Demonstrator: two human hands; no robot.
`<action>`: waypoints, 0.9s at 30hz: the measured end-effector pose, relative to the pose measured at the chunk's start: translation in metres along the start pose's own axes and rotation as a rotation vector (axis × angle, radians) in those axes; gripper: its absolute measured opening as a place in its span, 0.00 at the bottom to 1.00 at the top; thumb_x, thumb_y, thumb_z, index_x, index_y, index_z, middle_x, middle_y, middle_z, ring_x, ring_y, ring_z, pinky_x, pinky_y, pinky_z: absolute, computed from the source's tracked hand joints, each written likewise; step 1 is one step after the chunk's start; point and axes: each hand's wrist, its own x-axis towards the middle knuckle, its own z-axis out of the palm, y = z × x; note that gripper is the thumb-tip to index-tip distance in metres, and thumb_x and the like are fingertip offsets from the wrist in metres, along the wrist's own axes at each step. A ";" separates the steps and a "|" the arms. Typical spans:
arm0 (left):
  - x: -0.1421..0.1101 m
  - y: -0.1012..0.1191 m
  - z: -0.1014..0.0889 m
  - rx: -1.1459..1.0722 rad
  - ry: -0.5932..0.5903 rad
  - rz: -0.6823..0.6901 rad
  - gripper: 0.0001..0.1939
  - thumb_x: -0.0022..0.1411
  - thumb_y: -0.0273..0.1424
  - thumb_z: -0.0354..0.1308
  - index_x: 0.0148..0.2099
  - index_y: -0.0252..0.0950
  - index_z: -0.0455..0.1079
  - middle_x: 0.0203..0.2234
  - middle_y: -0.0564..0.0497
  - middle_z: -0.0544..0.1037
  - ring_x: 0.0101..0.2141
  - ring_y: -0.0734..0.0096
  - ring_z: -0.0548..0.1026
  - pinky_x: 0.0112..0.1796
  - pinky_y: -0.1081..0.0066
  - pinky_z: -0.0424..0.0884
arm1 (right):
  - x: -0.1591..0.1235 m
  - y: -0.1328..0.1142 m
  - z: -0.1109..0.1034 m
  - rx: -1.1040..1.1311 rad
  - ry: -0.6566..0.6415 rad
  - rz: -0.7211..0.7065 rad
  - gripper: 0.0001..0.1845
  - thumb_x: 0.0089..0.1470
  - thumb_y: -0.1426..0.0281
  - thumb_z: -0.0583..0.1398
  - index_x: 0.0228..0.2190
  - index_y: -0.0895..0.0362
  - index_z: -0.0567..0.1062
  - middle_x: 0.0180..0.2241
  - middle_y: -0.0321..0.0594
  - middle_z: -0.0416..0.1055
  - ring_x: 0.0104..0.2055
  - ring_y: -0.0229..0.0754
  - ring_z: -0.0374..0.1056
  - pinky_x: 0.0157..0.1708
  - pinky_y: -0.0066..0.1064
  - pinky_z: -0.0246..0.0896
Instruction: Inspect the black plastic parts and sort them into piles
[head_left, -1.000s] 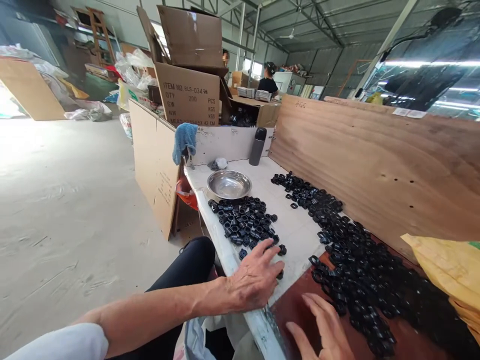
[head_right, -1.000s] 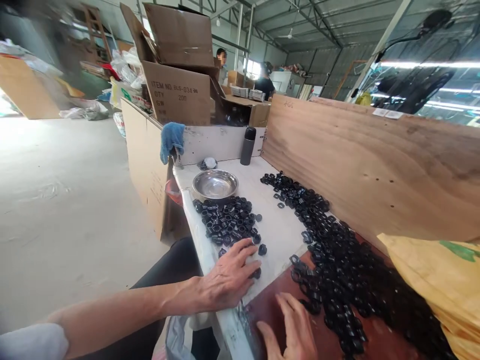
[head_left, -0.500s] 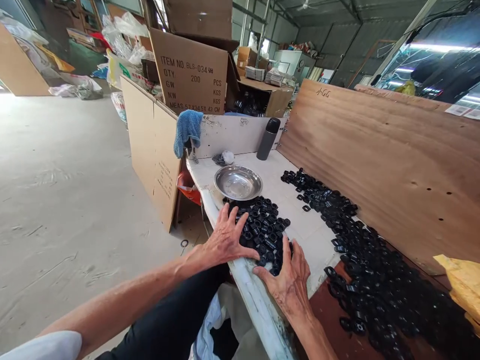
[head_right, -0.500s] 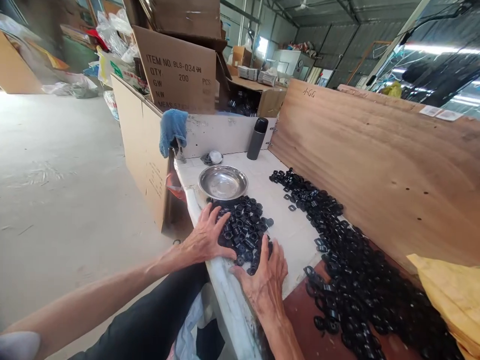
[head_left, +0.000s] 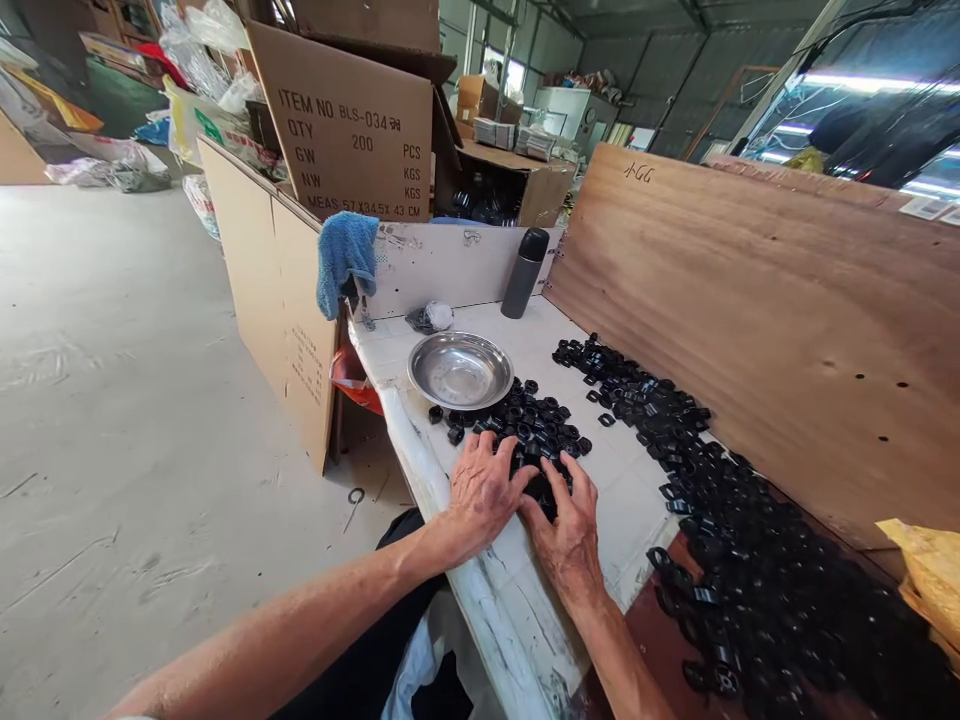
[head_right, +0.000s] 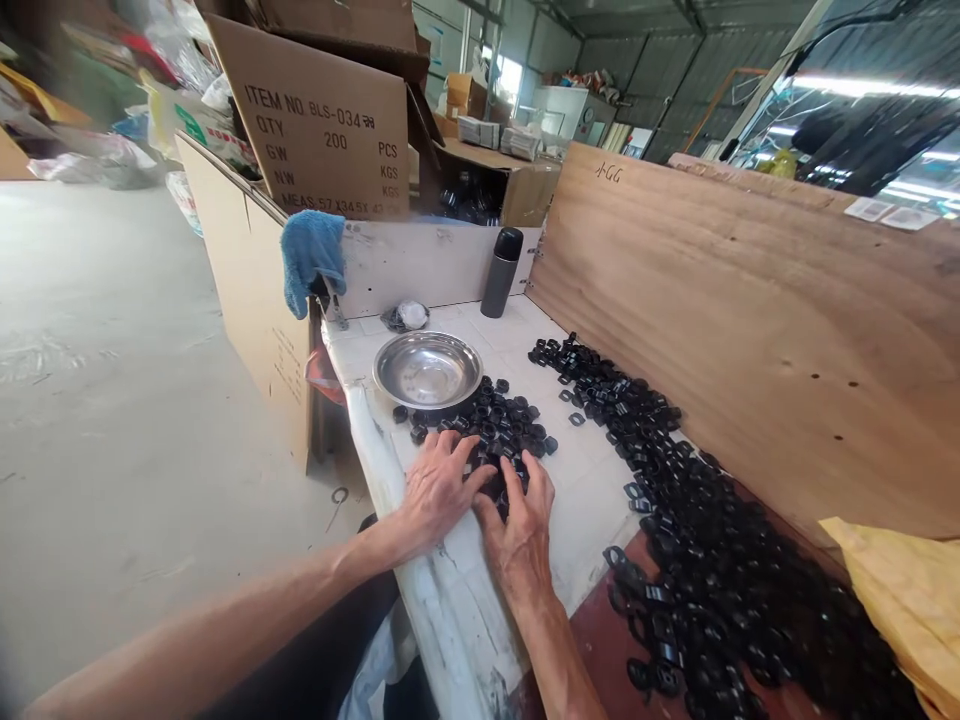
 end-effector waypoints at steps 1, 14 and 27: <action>0.003 0.003 0.001 -0.036 0.010 -0.040 0.15 0.70 0.40 0.54 0.52 0.38 0.72 0.41 0.45 0.73 0.45 0.56 0.70 0.50 0.54 0.69 | 0.003 -0.001 0.004 0.007 0.031 -0.003 0.25 0.64 0.58 0.59 0.57 0.59 0.72 0.60 0.58 0.62 0.63 0.59 0.59 0.60 0.58 0.59; 0.026 0.021 -0.009 -0.759 0.169 -0.424 0.21 0.72 0.39 0.48 0.28 0.38 0.72 0.36 0.50 0.77 0.38 0.68 0.76 0.43 0.67 0.70 | 0.044 -0.057 0.037 0.405 0.285 0.418 0.16 0.61 0.58 0.60 0.40 0.57 0.80 0.42 0.48 0.75 0.46 0.50 0.70 0.48 0.44 0.67; 0.131 -0.033 -0.057 -0.562 0.267 -0.412 0.23 0.71 0.41 0.45 0.24 0.38 0.62 0.22 0.53 0.71 0.28 0.68 0.69 0.33 0.68 0.65 | 0.174 -0.099 0.091 0.680 0.226 0.363 0.15 0.59 0.60 0.58 0.33 0.56 0.80 0.37 0.42 0.79 0.42 0.46 0.72 0.48 0.38 0.66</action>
